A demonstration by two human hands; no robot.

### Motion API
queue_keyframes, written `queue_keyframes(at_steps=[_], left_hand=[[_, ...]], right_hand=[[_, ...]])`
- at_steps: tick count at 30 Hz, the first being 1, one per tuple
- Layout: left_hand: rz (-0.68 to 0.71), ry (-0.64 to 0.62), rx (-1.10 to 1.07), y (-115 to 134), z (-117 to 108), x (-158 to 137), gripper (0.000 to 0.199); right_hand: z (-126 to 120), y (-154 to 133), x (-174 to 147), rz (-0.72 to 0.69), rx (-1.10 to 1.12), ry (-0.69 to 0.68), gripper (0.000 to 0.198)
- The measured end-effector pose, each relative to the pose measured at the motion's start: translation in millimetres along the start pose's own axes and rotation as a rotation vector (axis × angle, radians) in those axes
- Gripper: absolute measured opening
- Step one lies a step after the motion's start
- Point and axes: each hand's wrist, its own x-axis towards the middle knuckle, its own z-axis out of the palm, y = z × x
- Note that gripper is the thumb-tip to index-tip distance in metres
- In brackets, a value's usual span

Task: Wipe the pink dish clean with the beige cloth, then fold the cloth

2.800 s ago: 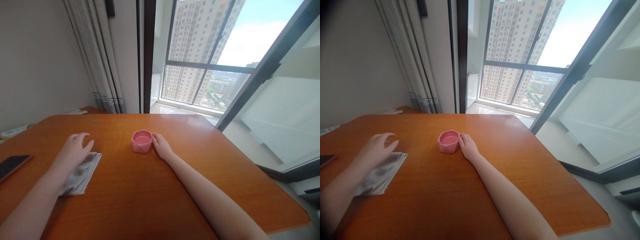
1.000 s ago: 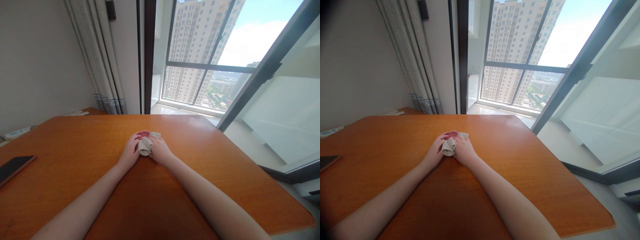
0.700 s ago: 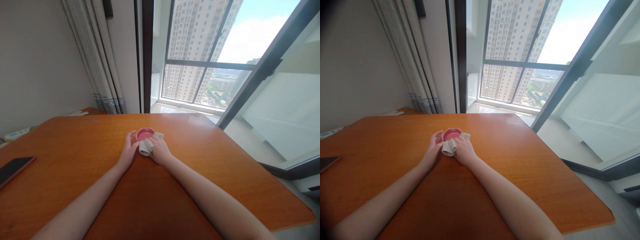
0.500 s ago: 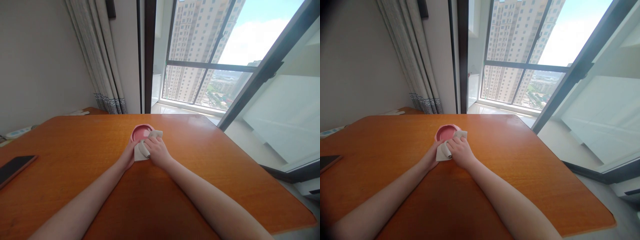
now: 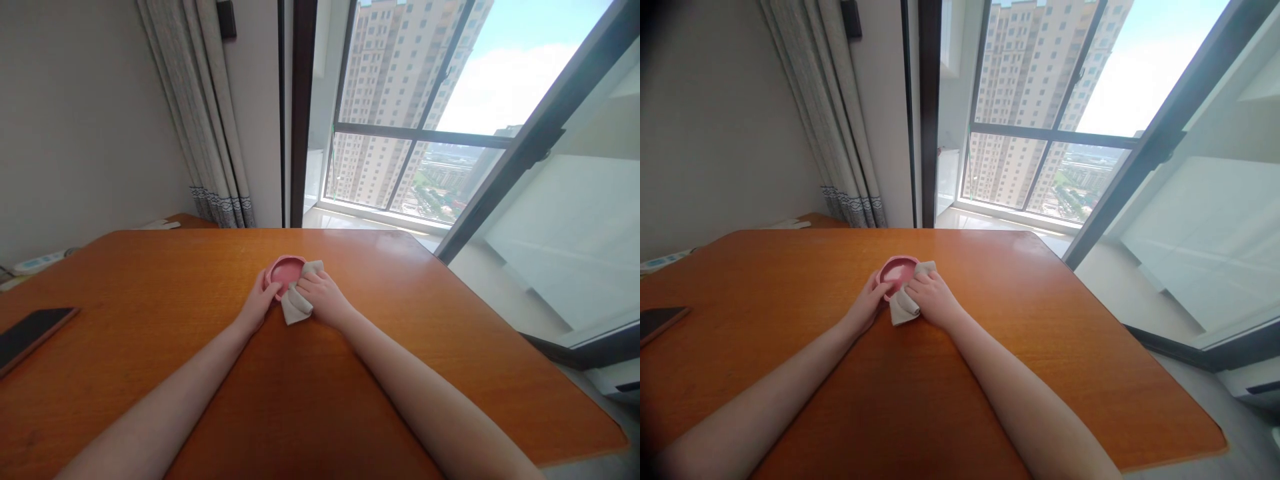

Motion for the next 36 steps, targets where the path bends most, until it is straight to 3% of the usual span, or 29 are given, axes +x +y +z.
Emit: queue_keyframes(at_steps=[4,7,10,15,19,24,29,32,36], left_hand=[[0.062,0.138,-0.044,2,11,-11,0.053],[0.059,0.132,-0.054,0,12,-12,0.045],[0.005,0.112,0.009,-6,4,-4,0.034],[0.114,0.078,0.154,-4,-10,6,0.037],[0.176,0.063,0.287,8,-9,-2,0.041],[0.23,0.131,0.282,13,5,-16,0.069],[0.219,0.157,0.167,3,2,-12,0.059],[0.261,0.125,0.251,4,-7,-6,0.059],[0.342,0.048,0.376,12,-11,-5,0.06]], right_hand=[[3,-21,6,0.158,-0.004,0.05,0.014],[3,-30,8,0.202,0.035,0.037,0.013],[1,-23,8,0.14,0.097,-0.017,0.012],[-9,-5,5,-0.017,0.157,-0.006,0.018],[-7,-6,2,0.047,0.126,-0.057,0.012],[0,-17,2,0.131,0.108,-0.059,0.009],[0,-20,4,0.102,0.104,-0.011,0.011],[0,-12,2,0.02,0.083,0.011,0.018],[3,-8,-1,0.018,0.042,0.026,0.02]])
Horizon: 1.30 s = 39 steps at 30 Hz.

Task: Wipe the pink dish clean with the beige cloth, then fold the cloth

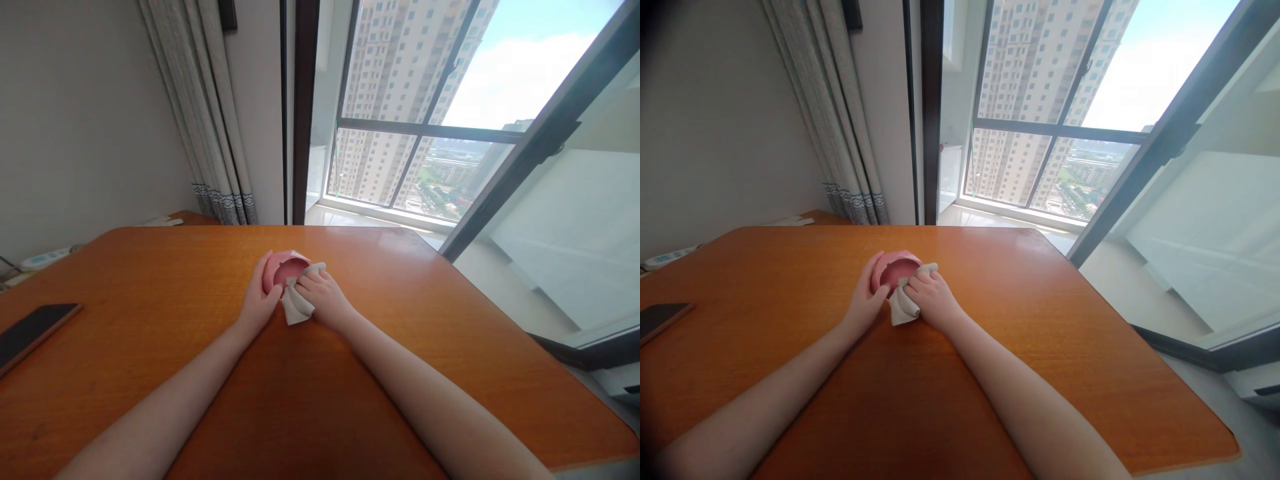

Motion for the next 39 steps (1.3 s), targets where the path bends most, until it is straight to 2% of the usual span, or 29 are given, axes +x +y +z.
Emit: queue_keyframes(at_steps=[2,4,7,10,13,16,20,26,30,36,39], left_hand=[[-0.03,0.041,-0.032,3,3,-2,0.062],[-0.126,0.082,-0.137,3,11,-6,0.064],[-0.283,0.051,-0.302,1,23,-13,0.055],[-0.345,0.031,-0.329,-1,25,-13,0.046],[-0.301,0.028,-0.246,-2,17,-7,0.04],[-0.232,-0.003,-0.148,-1,9,0,0.041],[-0.24,-0.058,-0.116,1,7,1,0.041],[-0.233,-0.038,-0.116,-6,12,-4,0.071],[-0.224,-0.044,-0.141,-13,11,0,0.059],[-0.241,-0.143,-0.111,-12,4,6,0.067],[-0.263,-0.135,-0.151,-14,3,6,0.06]], right_hand=[[3,-3,0,0.015,-0.008,0.002,0.019],[6,-5,0,0.048,-0.012,0.015,0.017],[7,-6,0,0.085,-0.014,0.027,0.014],[5,-2,0,0.039,0.002,0.014,0.014],[1,3,0,0.002,0.004,0.02,0.018],[0,6,0,-0.016,0.002,0.025,0.02],[5,5,-2,-0.003,0.012,-0.013,0.015],[10,1,-4,0.045,0.028,-0.021,0.007],[7,0,-3,0.059,0.048,-0.061,0.008],[5,9,-5,-0.025,0.08,-0.032,0.011],[5,7,-5,-0.032,0.088,-0.012,0.009]])
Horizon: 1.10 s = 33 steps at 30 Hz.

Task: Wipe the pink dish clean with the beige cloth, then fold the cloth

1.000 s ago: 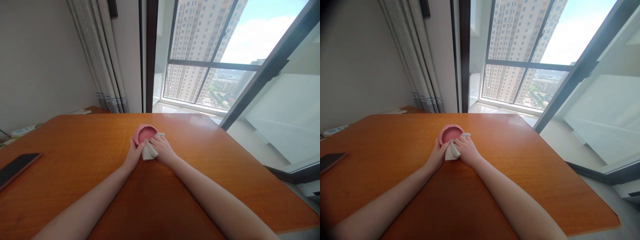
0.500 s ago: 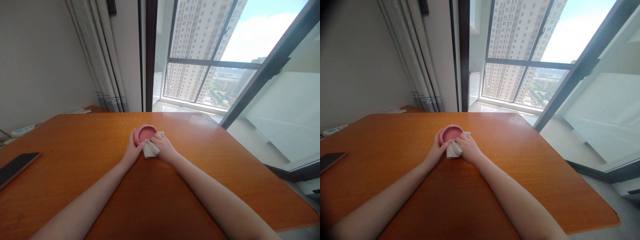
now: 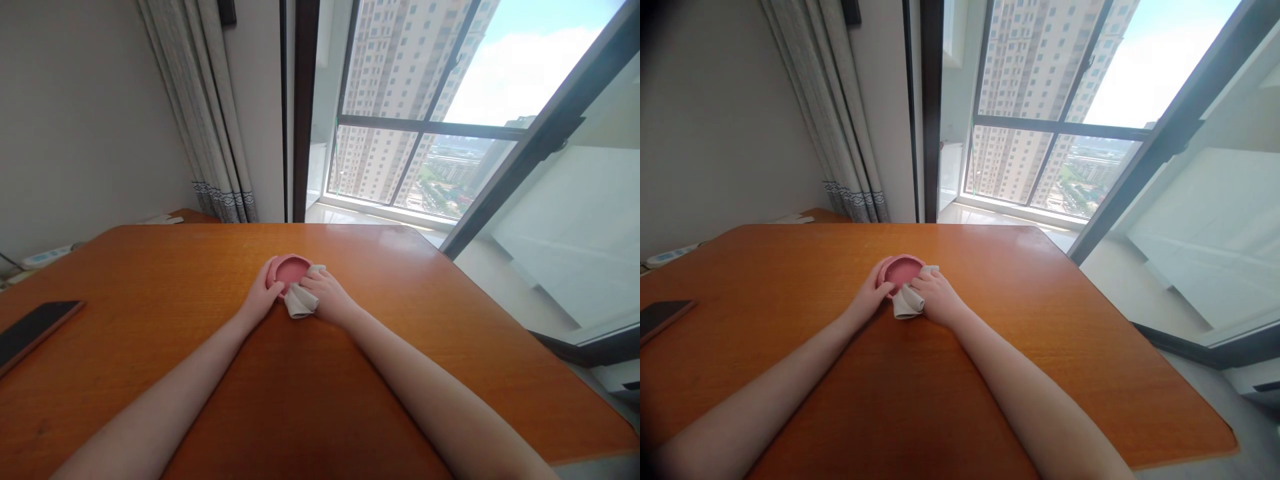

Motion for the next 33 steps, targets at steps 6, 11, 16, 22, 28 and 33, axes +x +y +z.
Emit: queue_keyframes(at_steps=[6,11,16,22,28,33], left_hand=[[-0.014,0.162,-0.235,3,10,-8,0.065],[0.174,0.159,-0.186,5,18,-15,0.072],[0.199,0.187,-0.135,3,7,-9,0.056],[0.219,0.166,-0.08,14,4,-11,0.061],[0.151,0.178,-0.212,17,22,-23,0.071],[0.165,0.194,-0.12,15,12,-15,0.062]], right_hand=[[-2,-10,5,-0.012,-0.069,0.16,0.019],[-4,-15,8,0.045,-0.09,0.196,0.018],[-14,-9,10,-0.04,-0.073,0.1,0.015],[-14,-2,7,-0.053,-0.117,0.079,0.017],[-12,-15,7,0.037,-0.124,0.144,0.017],[-14,-5,8,-0.049,-0.074,0.101,0.02]])
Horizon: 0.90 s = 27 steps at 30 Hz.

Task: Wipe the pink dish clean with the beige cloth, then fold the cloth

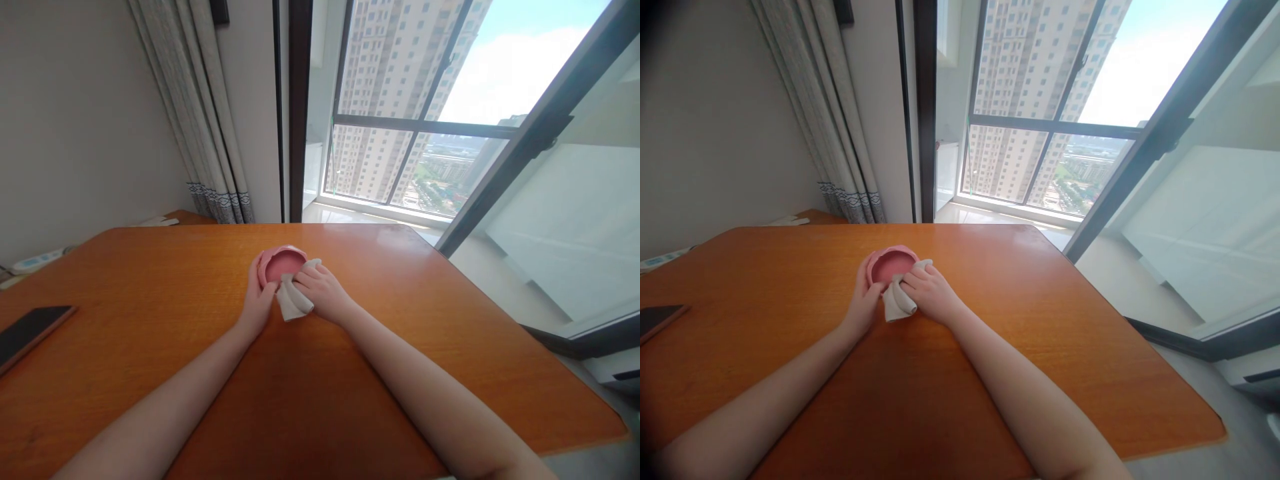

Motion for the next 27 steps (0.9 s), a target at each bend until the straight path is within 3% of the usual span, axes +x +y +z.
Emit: queue_keyframes(at_steps=[4,12,16,19,22,27], left_hand=[[0.038,-0.062,0.06,-3,-5,5,0.062],[-0.068,-0.028,-0.05,-12,4,-5,0.064],[-0.081,0.011,-0.011,-16,0,1,0.048],[0.016,-0.023,0.061,-15,-5,6,0.05],[0.042,-0.053,0.095,-14,-8,9,0.051],[-0.027,0.033,0.032,-11,-4,3,0.056]], right_hand=[[2,6,-3,-0.002,-0.005,-0.008,0.018],[11,-18,1,0.174,0.002,0.004,0.011],[10,-10,0,0.094,0.039,-0.053,0.01],[8,2,-3,0.013,0.031,-0.052,0.015],[8,4,-4,0.01,0.005,-0.051,0.018],[8,-4,-3,0.042,0.0,-0.031,0.017]])
